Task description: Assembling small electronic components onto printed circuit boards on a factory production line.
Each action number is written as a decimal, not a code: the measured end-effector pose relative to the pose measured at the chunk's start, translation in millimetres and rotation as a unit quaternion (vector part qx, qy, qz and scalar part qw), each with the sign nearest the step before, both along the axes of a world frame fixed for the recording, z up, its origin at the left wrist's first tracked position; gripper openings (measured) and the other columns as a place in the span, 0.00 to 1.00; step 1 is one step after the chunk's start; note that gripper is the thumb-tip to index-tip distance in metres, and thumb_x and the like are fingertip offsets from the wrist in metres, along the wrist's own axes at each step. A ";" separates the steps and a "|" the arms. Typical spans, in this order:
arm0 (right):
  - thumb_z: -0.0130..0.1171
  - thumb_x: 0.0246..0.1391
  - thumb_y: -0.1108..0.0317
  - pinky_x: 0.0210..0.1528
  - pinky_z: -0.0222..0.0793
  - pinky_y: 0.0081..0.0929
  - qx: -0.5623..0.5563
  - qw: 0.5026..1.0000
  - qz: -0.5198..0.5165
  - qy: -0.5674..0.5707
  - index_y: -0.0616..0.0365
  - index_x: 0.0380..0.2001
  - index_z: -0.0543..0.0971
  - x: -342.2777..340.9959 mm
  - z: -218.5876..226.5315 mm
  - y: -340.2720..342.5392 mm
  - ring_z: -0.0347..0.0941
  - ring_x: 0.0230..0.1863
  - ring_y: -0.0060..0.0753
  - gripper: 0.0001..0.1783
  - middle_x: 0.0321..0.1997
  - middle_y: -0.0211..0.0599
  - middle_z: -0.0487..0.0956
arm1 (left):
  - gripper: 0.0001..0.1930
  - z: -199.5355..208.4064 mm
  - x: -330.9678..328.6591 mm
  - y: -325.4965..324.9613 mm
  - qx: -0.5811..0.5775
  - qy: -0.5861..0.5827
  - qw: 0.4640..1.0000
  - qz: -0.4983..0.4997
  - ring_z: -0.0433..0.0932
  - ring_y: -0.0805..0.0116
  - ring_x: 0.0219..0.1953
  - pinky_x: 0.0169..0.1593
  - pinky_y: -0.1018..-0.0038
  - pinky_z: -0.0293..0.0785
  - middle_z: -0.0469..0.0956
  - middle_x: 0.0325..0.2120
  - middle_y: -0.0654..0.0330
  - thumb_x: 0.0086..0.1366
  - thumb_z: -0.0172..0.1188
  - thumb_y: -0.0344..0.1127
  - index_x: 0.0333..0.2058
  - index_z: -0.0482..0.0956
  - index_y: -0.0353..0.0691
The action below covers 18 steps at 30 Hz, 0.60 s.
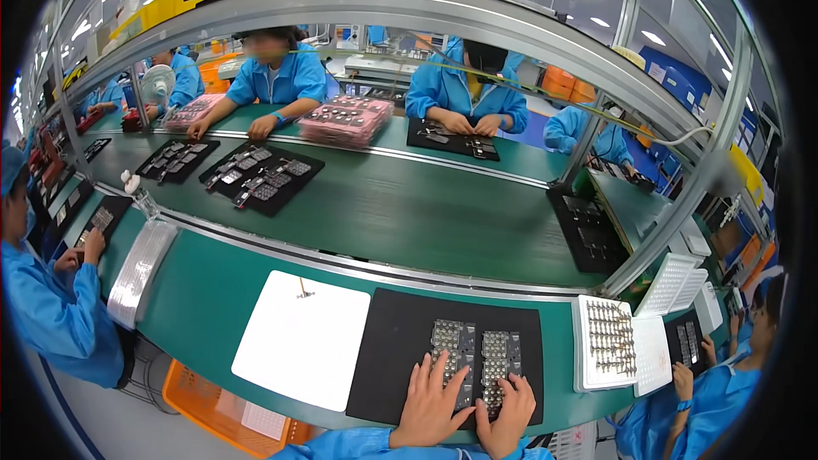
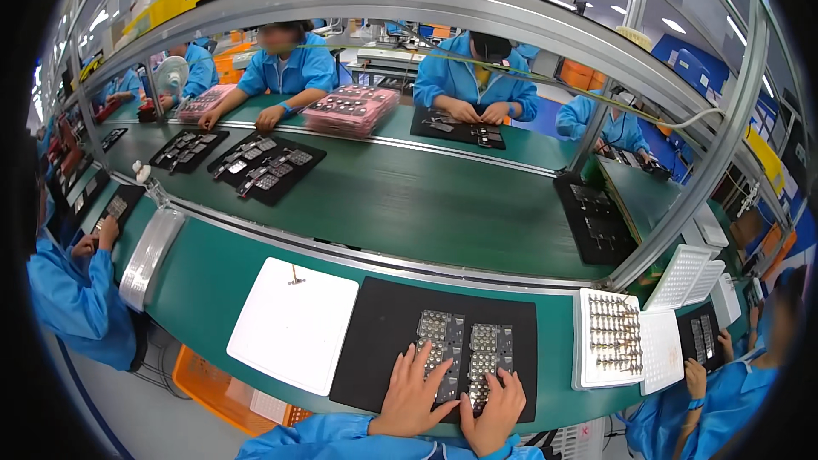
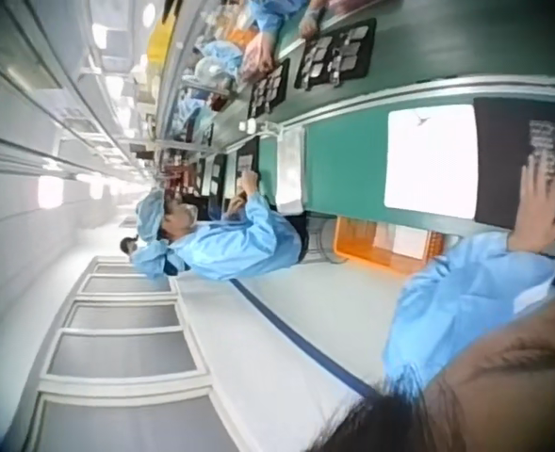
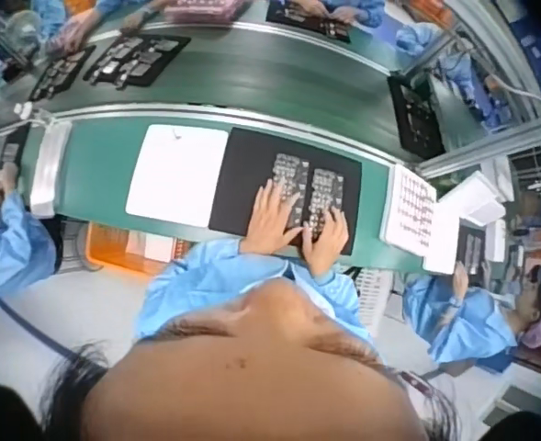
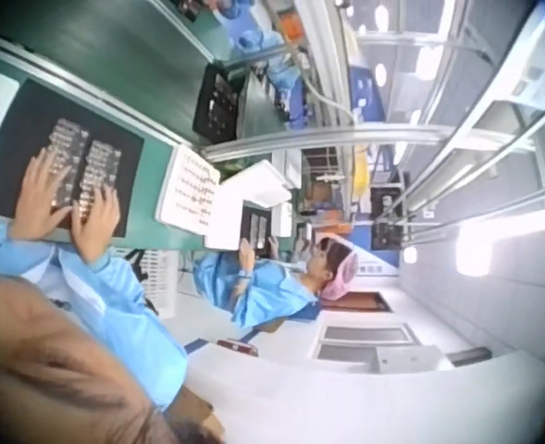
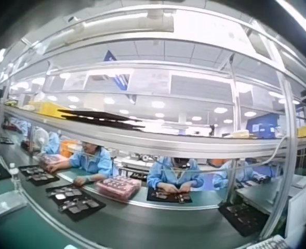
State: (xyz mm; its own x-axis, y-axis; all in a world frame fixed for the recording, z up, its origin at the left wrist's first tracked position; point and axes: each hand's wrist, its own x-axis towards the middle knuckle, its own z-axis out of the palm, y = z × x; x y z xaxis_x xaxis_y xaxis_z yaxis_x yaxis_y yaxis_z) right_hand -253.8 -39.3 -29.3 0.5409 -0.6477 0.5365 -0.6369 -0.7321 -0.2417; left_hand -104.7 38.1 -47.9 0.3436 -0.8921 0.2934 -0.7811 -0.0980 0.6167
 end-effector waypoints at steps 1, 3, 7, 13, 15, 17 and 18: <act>0.64 0.61 0.53 0.52 0.73 0.38 -0.109 0.994 -0.003 0.022 0.68 0.52 0.76 0.8 4.7 1.2 0.78 0.50 0.45 0.28 0.50 0.54 0.79 | 0.41 0.4 -0.7 1.8 0.005 -0.005 1.000 -0.005 0.51 0.28 0.70 0.70 0.39 0.48 0.54 0.68 0.37 0.59 0.69 0.56 0.66 0.66 0.43; 0.65 0.56 0.57 0.59 0.63 0.49 0.001 1.000 -0.002 0.002 0.66 0.54 0.74 -7.2 -14.6 0.3 0.68 0.58 0.56 0.28 0.56 0.55 0.73 | 0.41 4.4 -1.6 2.4 0.006 -0.001 1.000 -0.004 0.51 0.28 0.70 0.70 0.39 0.48 0.54 0.69 0.37 0.59 0.69 0.56 0.66 0.66 0.43; 0.66 0.52 0.61 0.66 0.52 0.59 0.103 0.994 0.007 -0.019 0.63 0.55 0.73 -9.5 -16.6 1.9 0.59 0.66 0.67 0.30 0.62 0.55 0.68 | 0.42 3.1 -4.6 2.7 0.010 -0.003 1.000 0.007 0.51 0.30 0.70 0.70 0.41 0.48 0.54 0.68 0.39 0.57 0.71 0.55 0.66 0.67 0.43; 0.68 0.50 0.59 0.66 0.53 0.58 0.091 0.996 -0.006 -0.001 0.63 0.55 0.73 -12.5 -16.6 4.5 0.59 0.67 0.66 0.32 0.62 0.55 0.68 | 0.43 6.0 -6.7 7.9 -0.014 0.029 0.999 0.017 0.52 0.33 0.69 0.69 0.43 0.52 0.55 0.67 0.41 0.53 0.73 0.52 0.65 0.68 0.44; 0.68 0.50 0.59 0.66 0.53 0.58 0.095 0.995 -0.006 -0.011 0.63 0.55 0.73 -13.4 -15.6 8.6 0.59 0.66 0.67 0.32 0.62 0.55 0.68 | 0.43 9.5 -7.8 15.6 -0.012 0.032 0.999 0.030 0.52 0.33 0.69 0.69 0.43 0.52 0.55 0.67 0.41 0.52 0.73 0.51 0.65 0.68 0.44; 0.68 0.50 0.59 0.66 0.53 0.58 0.098 0.995 -0.007 -0.021 0.63 0.55 0.72 -11.2 -14.2 7.2 0.60 0.66 0.67 0.32 0.62 0.55 0.68 | 0.43 12.3 -2.3 19.1 -0.011 0.036 0.998 0.042 0.53 0.33 0.69 0.68 0.43 0.53 0.55 0.67 0.41 0.51 0.74 0.51 0.65 0.68 0.44; 0.68 0.50 0.60 0.66 0.53 0.58 0.091 0.996 -0.004 -0.024 0.63 0.55 0.73 -10.2 -15.9 5.0 0.60 0.66 0.67 0.32 0.62 0.55 0.68 | 0.44 13.7 2.6 20.9 -0.021 0.028 0.997 0.064 0.54 0.33 0.68 0.68 0.43 0.53 0.55 0.67 0.41 0.50 0.75 0.50 0.64 0.69 0.43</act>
